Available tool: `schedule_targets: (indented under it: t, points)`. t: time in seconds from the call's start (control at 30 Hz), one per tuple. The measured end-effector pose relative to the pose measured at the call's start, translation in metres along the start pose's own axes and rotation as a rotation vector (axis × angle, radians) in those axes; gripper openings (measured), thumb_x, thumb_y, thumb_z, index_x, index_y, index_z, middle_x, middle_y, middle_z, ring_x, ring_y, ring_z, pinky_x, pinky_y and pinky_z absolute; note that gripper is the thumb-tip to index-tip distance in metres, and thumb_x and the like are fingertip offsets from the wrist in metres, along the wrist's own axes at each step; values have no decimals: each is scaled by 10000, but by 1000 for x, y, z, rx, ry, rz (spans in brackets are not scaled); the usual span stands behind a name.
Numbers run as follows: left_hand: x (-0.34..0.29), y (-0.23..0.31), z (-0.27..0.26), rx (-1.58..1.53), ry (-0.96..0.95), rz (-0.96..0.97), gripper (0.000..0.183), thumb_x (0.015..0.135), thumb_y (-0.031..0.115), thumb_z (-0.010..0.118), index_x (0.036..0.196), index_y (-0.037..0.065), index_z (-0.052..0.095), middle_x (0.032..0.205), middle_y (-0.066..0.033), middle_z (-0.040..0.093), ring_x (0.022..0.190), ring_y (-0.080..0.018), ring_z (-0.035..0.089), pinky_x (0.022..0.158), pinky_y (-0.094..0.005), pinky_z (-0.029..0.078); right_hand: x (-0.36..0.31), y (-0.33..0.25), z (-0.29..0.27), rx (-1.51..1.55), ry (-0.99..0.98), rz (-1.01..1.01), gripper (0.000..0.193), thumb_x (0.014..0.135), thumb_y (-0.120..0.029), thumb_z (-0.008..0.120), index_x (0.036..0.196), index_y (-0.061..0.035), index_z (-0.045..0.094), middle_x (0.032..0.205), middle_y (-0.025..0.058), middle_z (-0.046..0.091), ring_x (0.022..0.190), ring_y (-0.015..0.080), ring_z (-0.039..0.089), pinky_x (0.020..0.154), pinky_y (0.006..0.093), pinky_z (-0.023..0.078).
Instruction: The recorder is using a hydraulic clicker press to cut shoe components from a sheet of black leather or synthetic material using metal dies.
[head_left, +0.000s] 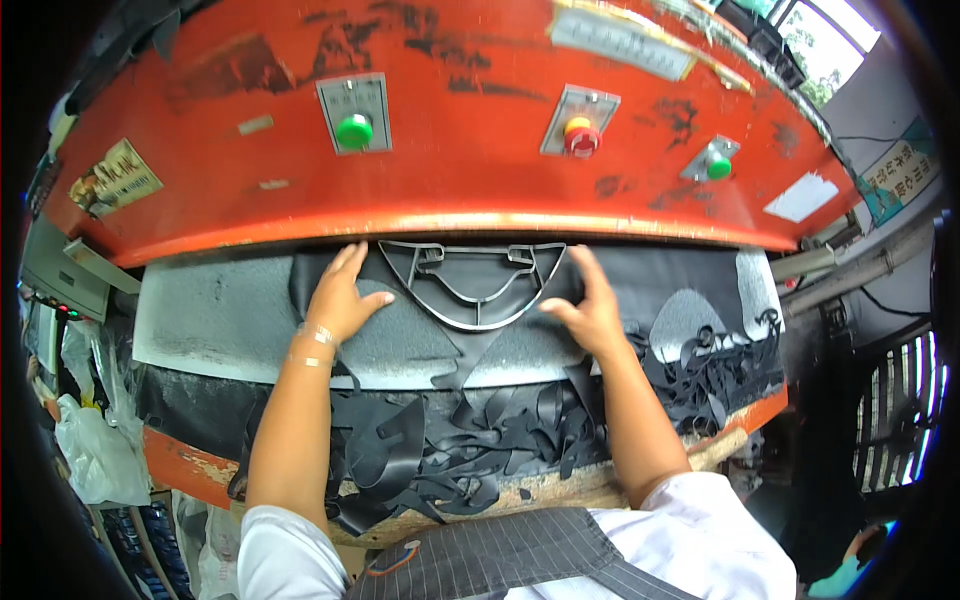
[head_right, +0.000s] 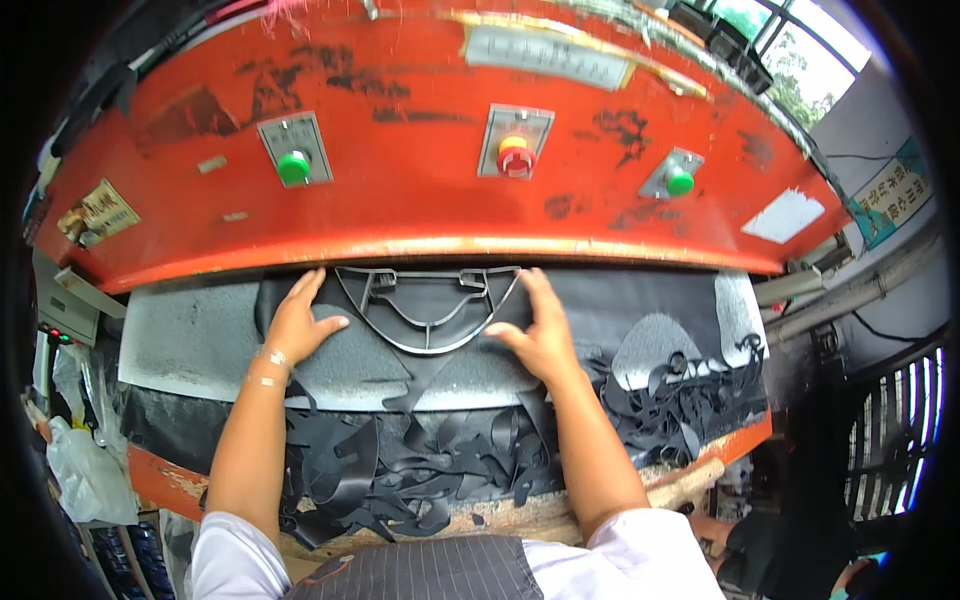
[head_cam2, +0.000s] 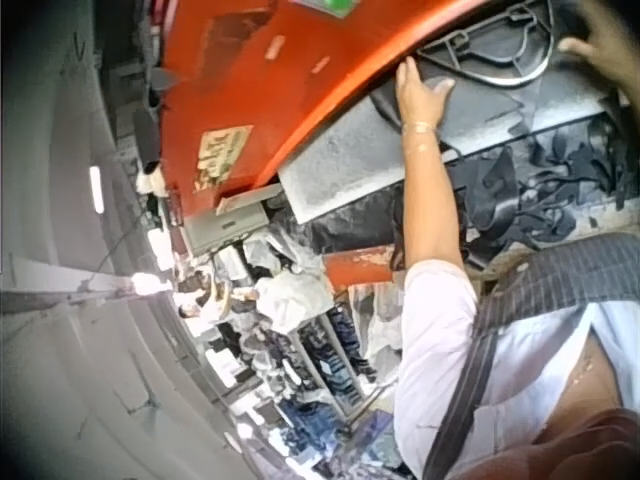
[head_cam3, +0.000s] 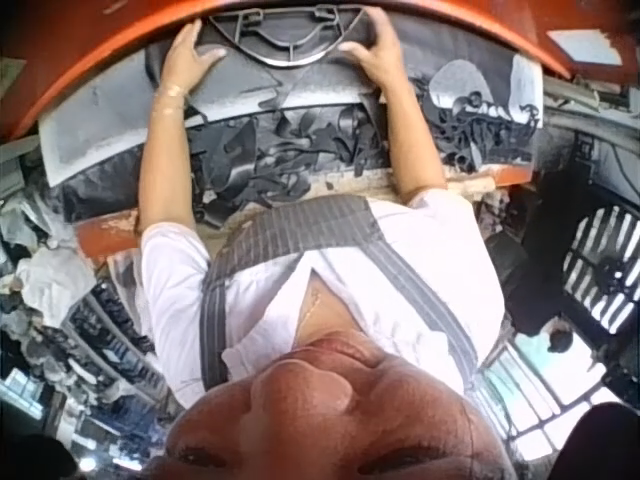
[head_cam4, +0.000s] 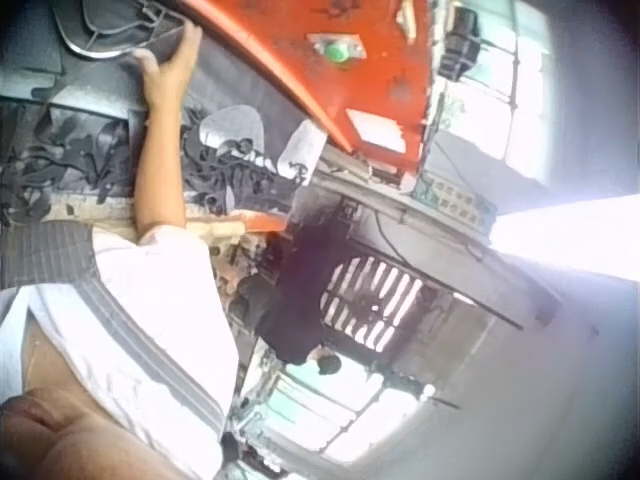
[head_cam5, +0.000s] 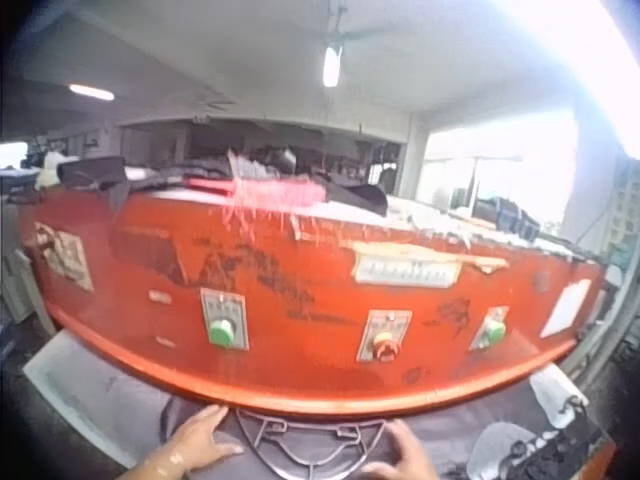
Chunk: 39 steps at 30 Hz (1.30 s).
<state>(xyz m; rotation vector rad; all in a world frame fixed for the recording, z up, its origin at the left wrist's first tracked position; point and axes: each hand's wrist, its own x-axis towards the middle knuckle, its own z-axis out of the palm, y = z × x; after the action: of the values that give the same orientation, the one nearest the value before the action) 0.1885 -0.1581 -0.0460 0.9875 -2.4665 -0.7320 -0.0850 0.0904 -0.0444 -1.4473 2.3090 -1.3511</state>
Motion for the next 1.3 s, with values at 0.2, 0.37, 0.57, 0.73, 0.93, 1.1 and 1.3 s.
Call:
schedule_targets:
  t: [0.2, 0.37, 0.57, 0.73, 0.93, 1.1, 1.3]
  points:
    - [-35, 96, -65, -333, 314, 75, 209, 851, 171, 710, 980, 7, 698, 898, -146, 695, 885, -288, 654, 773, -315, 496, 53, -44, -106, 201, 1042, -169, 465, 1024, -246, 458, 1379, 49, 402, 1404, 150, 423, 1287, 233, 400, 1085, 362, 298]
    - [-52, 151, -89, -56, 914, 597, 155, 849, 109, 698, 760, 23, 605, 716, -83, 571, 683, -272, 516, 627, -370, 428, 86, -45, -149, -68, 1277, -70, 557, 1030, -355, 392, 1423, 36, 349, 1508, 289, 245, 1406, 389, 246, 1143, 462, 215]
    - [-98, 156, -90, 12, 590, 440, 292, 910, 150, 609, 684, 24, 474, 701, -134, 476, 678, -350, 488, 602, -438, 391, 20, -53, -157, -29, 1100, -107, 604, 1026, -365, 395, 1489, -4, 251, 1558, 290, 90, 1464, 374, 105, 1155, 464, 161]
    - [-232, 142, -35, -62, 198, 366, 293, 880, 239, 664, 660, 68, 574, 667, -108, 568, 629, -308, 557, 572, -404, 460, -127, -55, -104, -21, 375, -295, 476, 887, -190, 636, 1287, 7, 470, 1408, 206, 397, 1351, 358, 351, 1120, 454, 260]
    - [-356, 140, 37, -71, -121, 261, 274, 827, 308, 699, 956, 66, 705, 901, -92, 649, 891, -290, 620, 790, -387, 499, -293, -118, -54, -200, -630, -411, 521, 756, -317, 741, 1179, -50, 595, 1040, 138, 603, 986, 325, 567, 876, 416, 459]
    - [-358, 152, 51, -28, 29, 206, 208, 774, 247, 706, 843, 52, 686, 809, -93, 611, 786, -303, 590, 703, -406, 474, -312, -118, -31, -265, -468, -363, 430, 658, -111, 734, 1072, -59, 631, 889, 90, 587, 876, 286, 595, 737, 386, 511]
    - [-336, 147, 51, -44, -23, 184, 223, 720, 292, 719, 734, 75, 674, 739, -88, 596, 758, -300, 596, 691, -408, 479, -288, -116, -37, -310, -533, -332, 416, 676, -151, 755, 1072, -64, 659, 957, 87, 642, 877, 285, 628, 763, 371, 526]
